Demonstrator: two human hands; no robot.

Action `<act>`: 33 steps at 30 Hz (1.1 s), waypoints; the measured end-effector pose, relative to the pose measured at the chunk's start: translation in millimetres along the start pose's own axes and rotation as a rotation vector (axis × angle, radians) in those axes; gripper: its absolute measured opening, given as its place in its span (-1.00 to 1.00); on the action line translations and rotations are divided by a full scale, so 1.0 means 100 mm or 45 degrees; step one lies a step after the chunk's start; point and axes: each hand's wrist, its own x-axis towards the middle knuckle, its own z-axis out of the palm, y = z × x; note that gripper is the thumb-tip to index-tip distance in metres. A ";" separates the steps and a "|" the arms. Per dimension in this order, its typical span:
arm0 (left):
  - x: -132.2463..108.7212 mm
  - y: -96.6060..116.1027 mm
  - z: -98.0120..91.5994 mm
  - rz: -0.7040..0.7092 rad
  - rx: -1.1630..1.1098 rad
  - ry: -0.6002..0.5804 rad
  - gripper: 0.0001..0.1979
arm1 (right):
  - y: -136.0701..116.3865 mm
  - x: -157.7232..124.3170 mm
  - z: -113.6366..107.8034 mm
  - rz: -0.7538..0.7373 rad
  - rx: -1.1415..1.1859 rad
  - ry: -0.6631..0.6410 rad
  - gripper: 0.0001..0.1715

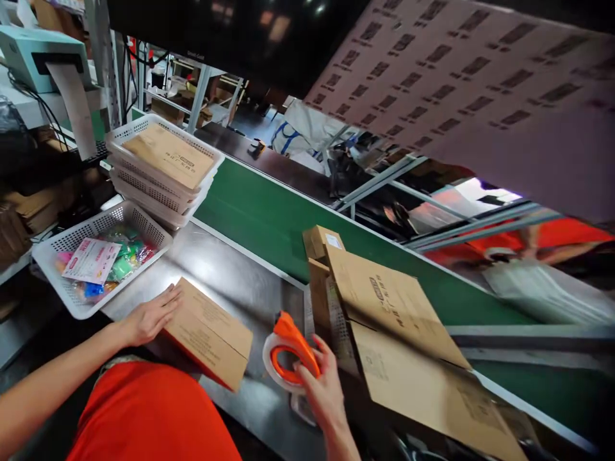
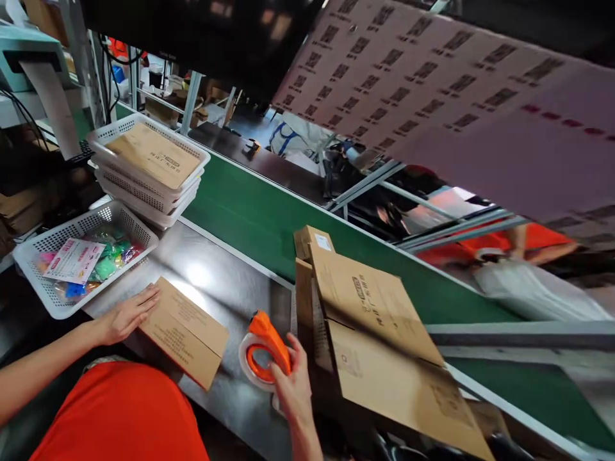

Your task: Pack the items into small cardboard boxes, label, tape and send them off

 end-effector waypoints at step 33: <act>0.78 1.18 0.19 -1.405 -1.730 0.202 -0.61 | -1.30 -0.17 0.12 -1.176 -0.301 -0.596 -0.27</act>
